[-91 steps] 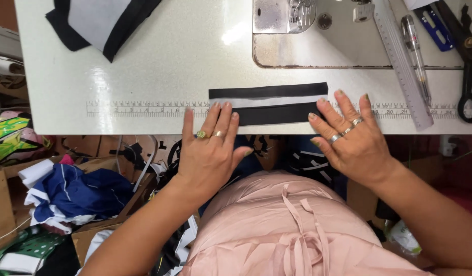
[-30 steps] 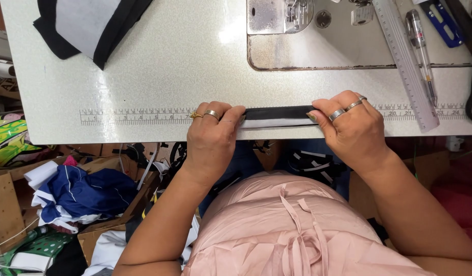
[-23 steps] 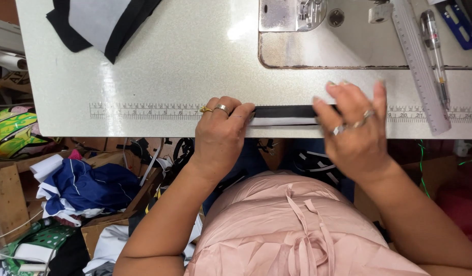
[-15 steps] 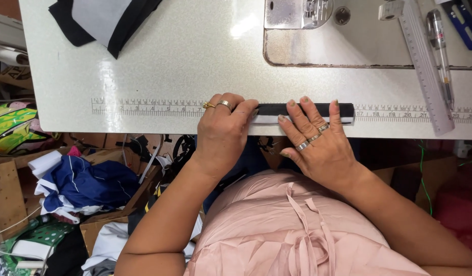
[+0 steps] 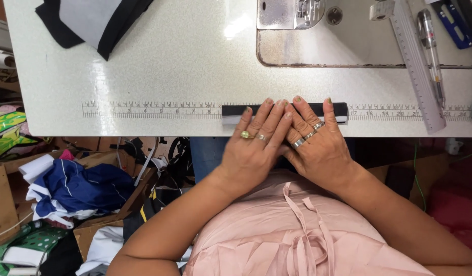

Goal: Marking and cutting small fabric pieces using a ruler, pen, and scissors at a sewing workstation.

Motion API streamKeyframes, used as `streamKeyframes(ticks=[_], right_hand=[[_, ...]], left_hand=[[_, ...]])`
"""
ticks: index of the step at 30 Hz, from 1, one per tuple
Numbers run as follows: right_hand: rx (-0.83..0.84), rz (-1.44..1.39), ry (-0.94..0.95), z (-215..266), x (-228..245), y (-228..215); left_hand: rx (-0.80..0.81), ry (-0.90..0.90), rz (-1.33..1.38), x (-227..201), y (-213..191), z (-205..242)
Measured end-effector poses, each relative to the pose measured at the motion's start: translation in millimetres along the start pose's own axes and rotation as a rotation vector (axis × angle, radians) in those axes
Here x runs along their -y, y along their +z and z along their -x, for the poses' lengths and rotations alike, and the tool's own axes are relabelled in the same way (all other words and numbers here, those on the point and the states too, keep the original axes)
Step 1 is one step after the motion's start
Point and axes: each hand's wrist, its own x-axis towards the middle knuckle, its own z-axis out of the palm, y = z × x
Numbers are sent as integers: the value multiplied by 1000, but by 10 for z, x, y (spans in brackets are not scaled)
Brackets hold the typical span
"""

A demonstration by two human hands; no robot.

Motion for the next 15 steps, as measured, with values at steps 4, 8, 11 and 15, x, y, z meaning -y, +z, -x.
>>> streamKeyframes(ticks=[4, 8, 11, 15], right_hand=[[21, 12, -18, -29, -1, -33], [2, 61, -47, 37, -43, -58], [17, 54, -22, 195, -198, -148], [134, 137, -10, 493, -416, -304]], left_hand=[[225, -29, -86, 40, 21, 159], [328, -23, -166, 185, -64, 260], [338, -28, -142, 215, -79, 251], [519, 8, -183, 233, -187, 196]])
